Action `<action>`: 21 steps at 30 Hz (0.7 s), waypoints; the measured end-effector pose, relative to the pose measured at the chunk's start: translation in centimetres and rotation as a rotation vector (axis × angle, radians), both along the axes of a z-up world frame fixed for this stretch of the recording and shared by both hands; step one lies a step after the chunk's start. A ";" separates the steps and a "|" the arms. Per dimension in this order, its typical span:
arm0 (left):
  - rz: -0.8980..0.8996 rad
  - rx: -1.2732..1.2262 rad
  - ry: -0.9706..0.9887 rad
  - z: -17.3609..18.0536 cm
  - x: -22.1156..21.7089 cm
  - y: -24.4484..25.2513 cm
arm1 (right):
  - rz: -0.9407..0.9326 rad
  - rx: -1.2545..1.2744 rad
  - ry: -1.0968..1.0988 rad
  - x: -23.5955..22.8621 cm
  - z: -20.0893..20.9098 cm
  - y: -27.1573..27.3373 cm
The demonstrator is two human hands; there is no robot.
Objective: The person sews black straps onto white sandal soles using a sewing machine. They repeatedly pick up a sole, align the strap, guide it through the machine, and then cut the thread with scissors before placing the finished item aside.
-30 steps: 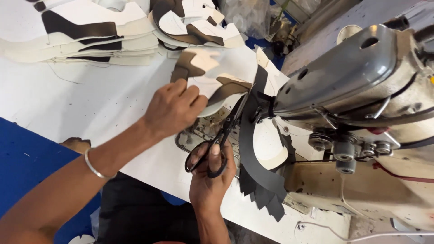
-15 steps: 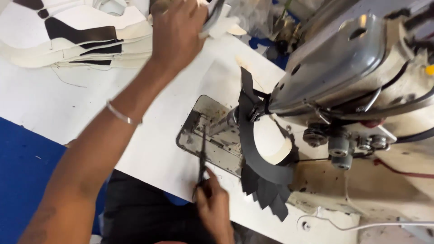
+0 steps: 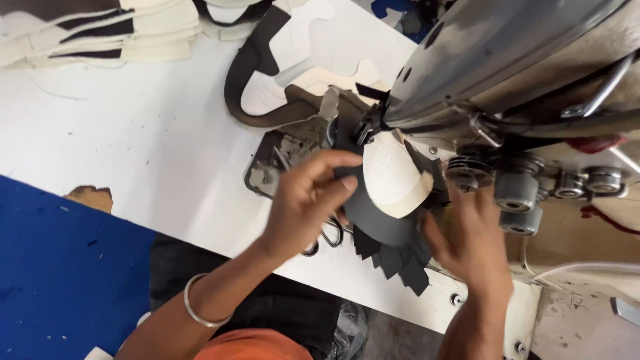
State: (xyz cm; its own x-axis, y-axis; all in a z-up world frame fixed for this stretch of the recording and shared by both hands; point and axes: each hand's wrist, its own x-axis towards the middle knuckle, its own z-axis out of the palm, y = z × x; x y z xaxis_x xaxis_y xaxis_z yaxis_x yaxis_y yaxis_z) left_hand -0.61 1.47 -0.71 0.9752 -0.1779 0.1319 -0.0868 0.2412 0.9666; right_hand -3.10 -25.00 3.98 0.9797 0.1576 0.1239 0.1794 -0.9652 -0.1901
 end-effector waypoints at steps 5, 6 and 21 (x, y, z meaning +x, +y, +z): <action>-0.039 -0.402 0.214 -1.8 0.0 0.0 | 0.436 0.100 0.127 5.8 1.5 2.5; -0.037 -0.386 0.193 -1.6 0.0 0.1 | 0.549 0.133 0.234 6.5 1.3 2.4; 0.132 0.253 -0.154 0.3 1.3 0.9 | 0.536 -0.418 0.025 6.7 0.2 1.4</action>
